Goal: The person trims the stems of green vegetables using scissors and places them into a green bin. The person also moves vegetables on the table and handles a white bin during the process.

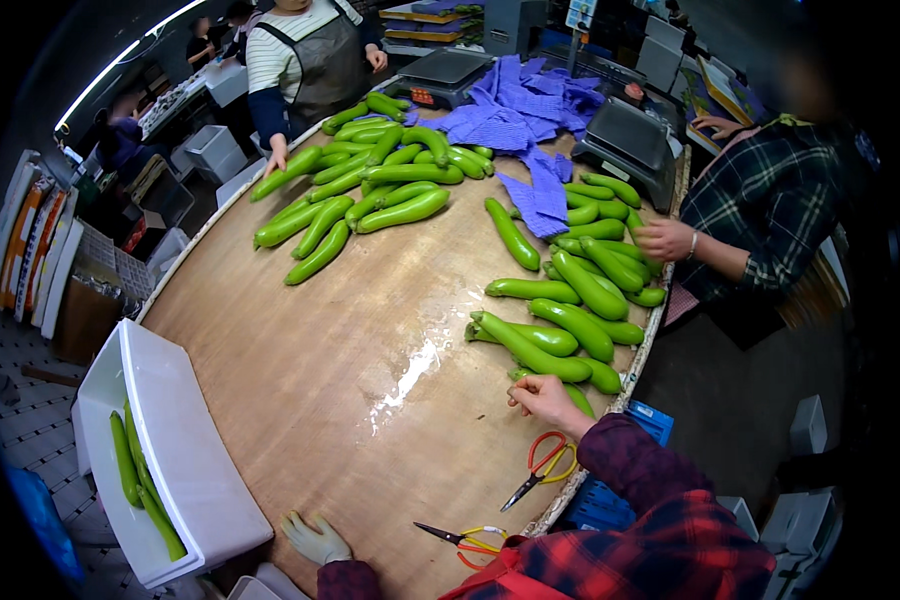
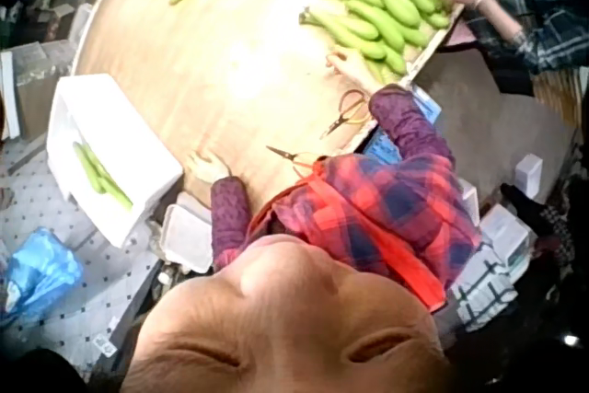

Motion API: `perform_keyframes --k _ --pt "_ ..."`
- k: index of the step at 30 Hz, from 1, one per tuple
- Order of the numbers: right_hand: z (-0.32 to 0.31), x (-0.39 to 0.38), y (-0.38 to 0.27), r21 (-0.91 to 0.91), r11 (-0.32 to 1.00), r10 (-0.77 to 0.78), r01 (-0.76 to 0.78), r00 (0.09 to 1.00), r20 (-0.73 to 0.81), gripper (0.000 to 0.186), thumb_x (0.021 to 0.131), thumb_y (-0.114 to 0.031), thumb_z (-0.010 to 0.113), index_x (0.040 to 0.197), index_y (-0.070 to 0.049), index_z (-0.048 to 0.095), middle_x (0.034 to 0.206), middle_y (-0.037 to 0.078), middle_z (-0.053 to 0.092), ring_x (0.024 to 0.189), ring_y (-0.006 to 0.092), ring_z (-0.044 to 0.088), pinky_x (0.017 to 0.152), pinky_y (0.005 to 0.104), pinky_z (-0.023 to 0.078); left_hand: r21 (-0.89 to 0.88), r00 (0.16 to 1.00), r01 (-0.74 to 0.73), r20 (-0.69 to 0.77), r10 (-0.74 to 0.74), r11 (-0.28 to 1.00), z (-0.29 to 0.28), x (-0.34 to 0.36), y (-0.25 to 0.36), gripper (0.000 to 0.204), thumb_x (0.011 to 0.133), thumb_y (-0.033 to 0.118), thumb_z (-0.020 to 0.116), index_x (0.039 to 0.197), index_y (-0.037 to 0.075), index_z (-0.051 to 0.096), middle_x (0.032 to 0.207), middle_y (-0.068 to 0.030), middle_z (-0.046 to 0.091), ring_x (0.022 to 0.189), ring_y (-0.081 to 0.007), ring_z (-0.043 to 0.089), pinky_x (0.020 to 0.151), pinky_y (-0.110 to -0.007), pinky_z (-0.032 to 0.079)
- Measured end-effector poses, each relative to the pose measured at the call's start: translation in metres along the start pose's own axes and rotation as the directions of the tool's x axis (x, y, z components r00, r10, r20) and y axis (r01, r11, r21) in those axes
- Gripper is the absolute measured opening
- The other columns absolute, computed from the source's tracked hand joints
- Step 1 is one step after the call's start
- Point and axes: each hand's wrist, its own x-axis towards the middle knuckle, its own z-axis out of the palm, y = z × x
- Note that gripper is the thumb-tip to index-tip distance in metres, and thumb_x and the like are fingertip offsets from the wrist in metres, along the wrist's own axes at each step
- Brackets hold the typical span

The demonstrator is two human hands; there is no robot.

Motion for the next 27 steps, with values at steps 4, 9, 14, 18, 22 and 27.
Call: perform_keyframes --k 4,9,14,18,22,27 --pt "-0.025 0.011 -0.011 -0.137 0.985 -0.115 0.103 0.99 -0.084 0.024 0.087 -0.021 0.062 0.094 0.002 0.067 0.077 0.009 0.068 0.063 0.0119 0.062 0.059 0.0283 0.051 -0.033 1.0 -0.018 -0.019 0.017 0.999 0.0 0.002 -0.001 0.053 0.091 0.028 0.054 0.131 -0.006 0.046 0.142 -0.0256 0.039 0.134 -0.0406 0.034 0.112 -0.048 0.024" --pt "-0.058 0.118 -0.065 -0.543 0.763 -0.569 0.351 0.763 -0.308 0.029 0.081 -0.021 0.064 0.097 0.003 0.066 0.089 0.02 0.068 0.083 0.0337 0.067 0.075 0.041 0.052 -0.027 1.0 -0.005 0.009 0.005 1.0 -0.004 0.003 0.001 0.054 0.092 0.029 0.053 0.132 -0.006 0.045 0.144 -0.0249 0.038 0.134 -0.0406 0.034 0.113 -0.048 0.024" --pt "-0.062 0.223 -0.076 -0.793 0.601 -0.587 0.094 0.725 -0.36 0.028 0.08 -0.019 0.062 0.099 0.002 0.062 0.097 0.024 0.063 0.093 0.0399 0.061 0.083 0.0445 0.049 -0.039 1.0 0.011 0.009 -0.01 0.999 -0.006 0.002 0.003 0.054 0.092 0.03 0.053 0.132 -0.006 0.045 0.144 -0.0254 0.037 0.134 -0.0403 0.033 0.113 -0.047 0.023" --pt "-0.062 0.268 -0.058 -0.789 0.599 -0.481 -0.136 0.727 -0.49 0.039 0.079 -0.016 0.062 0.114 -0.002 0.055 0.116 0.023 0.056 0.111 0.0393 0.054 0.092 0.0472 0.044 -0.053 0.998 0.042 0.039 -0.04 0.998 -0.006 0.003 0.006 0.054 0.092 0.03 0.052 0.132 -0.006 0.045 0.144 -0.0254 0.036 0.135 -0.0398 0.032 0.113 -0.047 0.023" --pt "-0.072 0.282 -0.048 -0.725 0.656 -0.322 -0.208 0.792 -0.519 0.055 0.074 -0.012 0.066 0.125 -0.004 0.048 0.121 0.022 0.053 0.114 0.0399 0.052 0.095 0.0487 0.042 -0.01 0.998 0.046 0.05 -0.046 0.999 -0.007 0.004 0.007 0.054 0.092 0.03 0.053 0.132 -0.006 0.045 0.144 -0.025 0.036 0.135 -0.0398 0.033 0.113 -0.047 0.024" --pt "-0.054 0.254 -0.051 -0.505 0.816 -0.514 0.28 0.75 -0.415 0.057 0.077 -0.015 0.067 0.127 0.001 0.046 0.117 0.022 0.061 0.108 0.0351 0.059 0.09 0.0404 0.047 0.013 0.998 0.043 0.046 -0.044 0.999 -0.004 0.001 0.002 0.055 0.091 0.03 0.053 0.132 -0.005 0.045 0.144 -0.0249 0.036 0.134 -0.0402 0.033 0.112 -0.048 0.024"
